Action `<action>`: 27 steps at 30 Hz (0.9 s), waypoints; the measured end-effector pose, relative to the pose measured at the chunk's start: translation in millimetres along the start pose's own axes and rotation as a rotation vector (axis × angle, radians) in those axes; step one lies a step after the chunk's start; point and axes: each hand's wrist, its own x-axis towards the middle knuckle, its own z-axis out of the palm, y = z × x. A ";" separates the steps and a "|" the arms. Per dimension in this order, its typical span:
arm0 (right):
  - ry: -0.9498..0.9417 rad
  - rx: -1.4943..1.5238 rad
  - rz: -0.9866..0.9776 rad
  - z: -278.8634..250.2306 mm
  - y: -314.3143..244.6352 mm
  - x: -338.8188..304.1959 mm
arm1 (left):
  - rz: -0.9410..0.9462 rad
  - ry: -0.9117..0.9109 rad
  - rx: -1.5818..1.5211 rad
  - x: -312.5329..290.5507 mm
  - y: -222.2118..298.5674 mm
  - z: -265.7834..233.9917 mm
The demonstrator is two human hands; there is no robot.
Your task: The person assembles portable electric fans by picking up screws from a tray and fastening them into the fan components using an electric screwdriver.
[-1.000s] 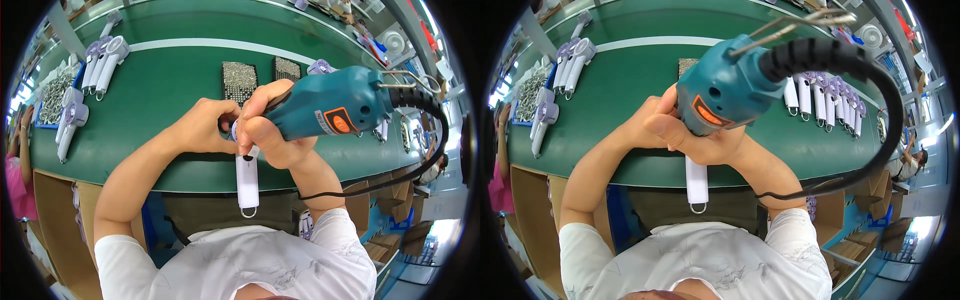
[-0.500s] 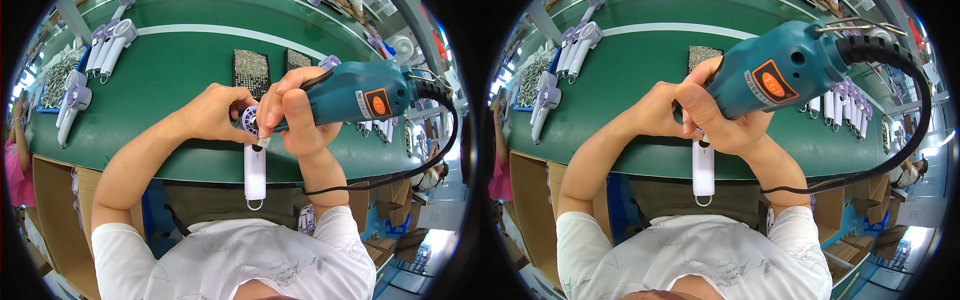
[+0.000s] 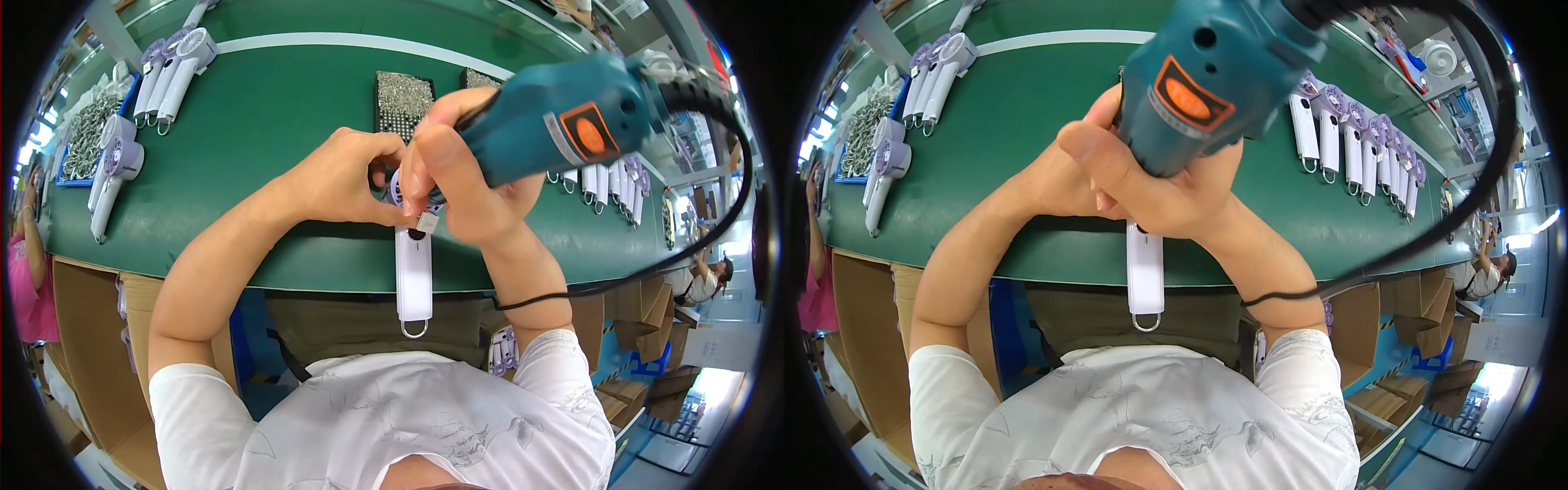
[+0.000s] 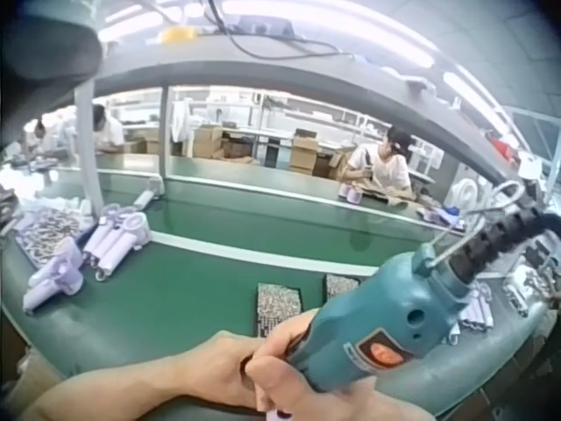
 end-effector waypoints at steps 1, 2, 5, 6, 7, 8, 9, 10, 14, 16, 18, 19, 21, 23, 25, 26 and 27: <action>0.033 0.042 0.001 3.3 2.5 0.9 | 0.037 0.005 0.024 0.4 2.2 -0.9; 0.057 0.017 0.017 6.7 6.5 0.2 | 0.074 0.010 0.048 0.9 4.9 -2.1; 0.065 0.019 0.067 8.3 12.4 0.7 | -0.085 -0.113 0.078 0.4 17.1 -9.8; 0.043 0.009 0.086 8.5 12.4 2.7 | -0.127 -0.130 0.060 1.2 20.0 -12.4; 0.051 -0.011 0.091 11.0 12.7 3.0 | -0.120 -0.137 0.061 0.1 19.9 -11.9; 0.036 0.014 0.093 12.4 12.5 3.1 | -0.069 -0.073 0.003 -2.2 19.3 -9.8; 0.023 0.036 0.093 12.5 12.6 3.4 | -0.015 -0.012 -0.056 -1.9 19.9 -7.9; 0.019 0.031 0.051 12.0 14.9 2.8 | -0.015 -0.017 -0.049 0.4 23.3 -7.3; 0.073 0.094 0.116 15.2 12.7 0.7 | -0.110 -0.035 -0.034 0.7 19.1 -6.0; 0.051 0.124 0.170 13.8 9.8 2.0 | 0.031 -0.005 -0.010 0.9 7.5 -3.1; 0.057 0.145 0.195 11.7 8.3 1.9 | 0.034 -0.001 -0.002 -0.4 6.5 -2.8; 0.062 0.164 0.222 10.1 7.4 1.9 | 0.039 0.004 0.004 0.1 9.1 -2.5; 0.037 0.160 0.201 5.7 8.7 1.0 | 0.050 0.015 0.017 1.5 15.7 -2.3; -0.012 0.169 0.160 3.2 7.1 2.7 | 0.062 0.018 0.028 3.0 21.9 -2.3; -0.069 0.134 0.097 1.6 5.3 7.3 | 0.021 -0.012 0.080 0.6 22.9 -5.3; -0.028 0.183 0.082 -3.1 -2.2 10.6 | -0.001 -0.026 0.105 -0.9 22.8 -7.1; 0.016 0.223 0.072 -10.7 -10.7 12.2 | -0.018 -0.044 0.122 0.2 20.8 -7.4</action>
